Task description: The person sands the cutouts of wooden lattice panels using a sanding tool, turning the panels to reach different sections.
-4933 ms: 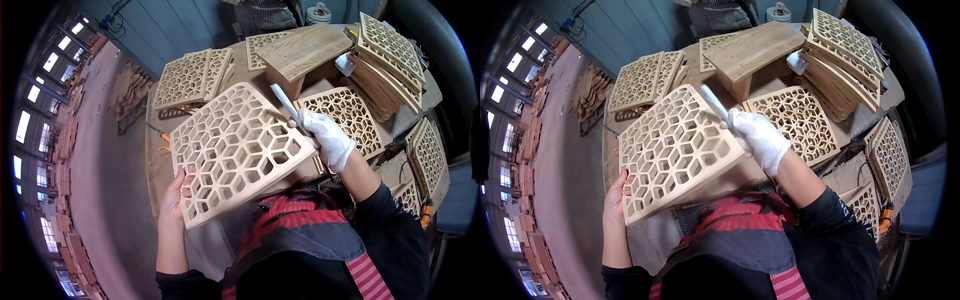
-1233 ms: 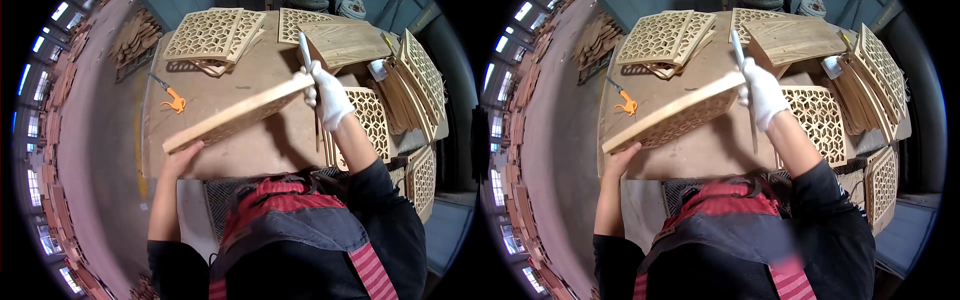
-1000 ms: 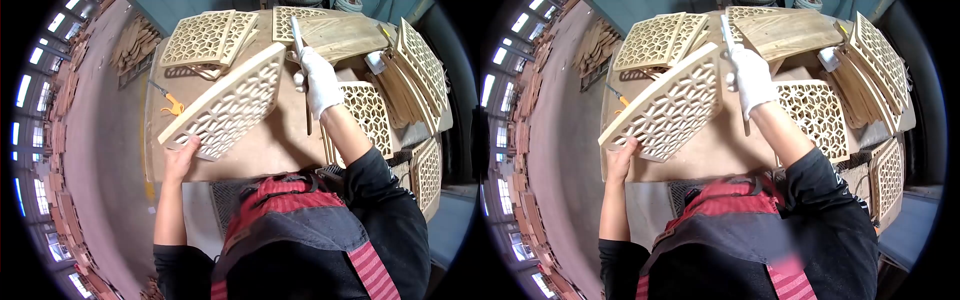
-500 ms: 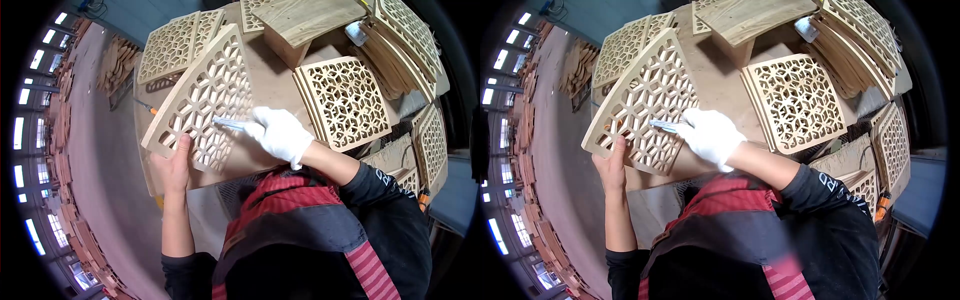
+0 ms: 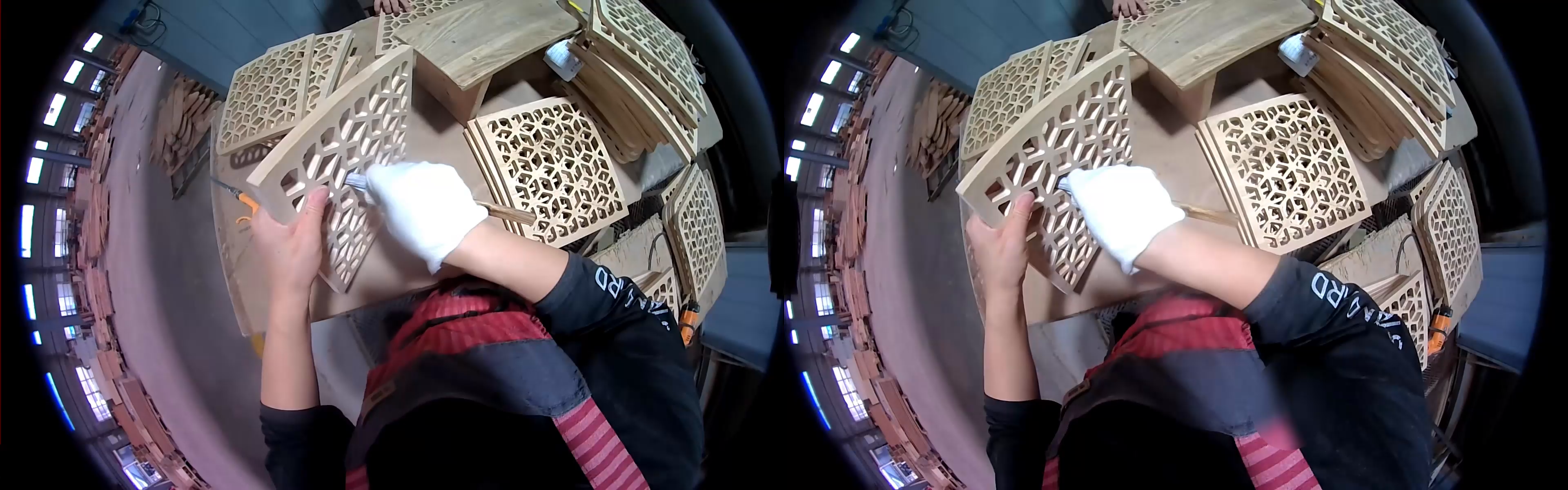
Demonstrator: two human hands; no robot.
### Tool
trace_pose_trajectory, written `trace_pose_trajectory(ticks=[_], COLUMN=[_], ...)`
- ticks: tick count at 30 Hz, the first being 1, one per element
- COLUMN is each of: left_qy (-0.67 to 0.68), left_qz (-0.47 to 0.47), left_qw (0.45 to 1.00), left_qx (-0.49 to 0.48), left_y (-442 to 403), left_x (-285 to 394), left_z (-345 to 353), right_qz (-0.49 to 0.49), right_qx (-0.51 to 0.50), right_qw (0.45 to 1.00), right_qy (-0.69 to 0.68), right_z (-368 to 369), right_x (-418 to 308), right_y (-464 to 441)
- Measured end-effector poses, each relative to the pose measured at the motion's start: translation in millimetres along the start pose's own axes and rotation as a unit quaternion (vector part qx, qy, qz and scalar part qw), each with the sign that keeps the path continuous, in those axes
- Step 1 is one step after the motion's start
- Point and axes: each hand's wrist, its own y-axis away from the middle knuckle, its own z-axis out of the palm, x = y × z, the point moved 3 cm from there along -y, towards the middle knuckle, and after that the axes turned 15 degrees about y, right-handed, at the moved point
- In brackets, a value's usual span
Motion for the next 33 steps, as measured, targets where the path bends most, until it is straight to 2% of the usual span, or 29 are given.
trace_pose_trajectory(ticks=[1, 2, 5, 6, 9, 10, 14, 19, 23, 24, 26, 27, 29, 31, 33], left_qy=[0.005, 0.011, 0.014, 0.004, 0.009, 0.002, 0.007, 0.024, -0.062, -0.028, 0.003, 0.019, -0.026, -0.058, -0.022], left_qz=[-0.006, -0.015, -0.014, -0.018, -0.008, -0.013, 0.013, -0.015, 0.053, 0.01, -0.007, -0.016, 0.004, 0.037, 0.01], left_qw=[1.0, 1.0, 1.0, 1.0, 1.0, 1.0, 1.0, 0.999, 0.997, 0.999, 1.0, 0.999, 0.999, 0.998, 1.0], left_qx=[0.006, 0.01, 0.011, 0.012, 0.016, 0.016, 0.008, 0.043, 0.013, 0.034, 0.027, 0.026, 0.025, 0.015, 0.015], left_y=[-1, -2, -2, -4, -8, -8, -9, -10, -5, -7, -9, -11, -9, -8, -11], left_x=[1, 1, -1, 0, 2, 4, 1, -3, 10, 12, 8, 7, 12, 15, 12], left_z=[2, 3, 9, 9, 13, 14, 15, 11, 21, 23, 22, 21, 23, 26, 23], right_qz=[0.002, 0.017, 0.009, 0.004, 0.032, 0.02, 0.006, -0.021, -0.042, -0.043, -0.052, -0.032, -0.006, -0.042, -0.062], right_qx=[0.002, -0.04, -0.016, 0.003, -0.026, 0.012, -0.002, 0.021, 0.033, 0.033, 0.05, 0.026, 0.022, 0.042, 0.054], right_qw=[1.0, 0.999, 0.998, 0.999, 0.999, 1.0, 0.994, 0.996, 0.995, 0.994, 0.99, 0.992, 0.992, 0.989, 0.987], right_qy=[-0.002, 0.017, 0.059, 0.041, 0.019, 0.012, 0.11, 0.088, 0.089, 0.094, 0.123, 0.123, 0.127, 0.137, 0.137], right_z=[-2, -2, 10, 9, -2, -4, 7, -5, -1, 0, -8, -13, -8, -5, -8], right_x=[-1, -1, -6, -5, 1, 3, -2, -3, -7, -6, -6, -3, -1, -7, -6], right_y=[-1, -5, -19, -18, -9, -6, -21, -8, -16, -16, -12, -7, -4, -11, -13])
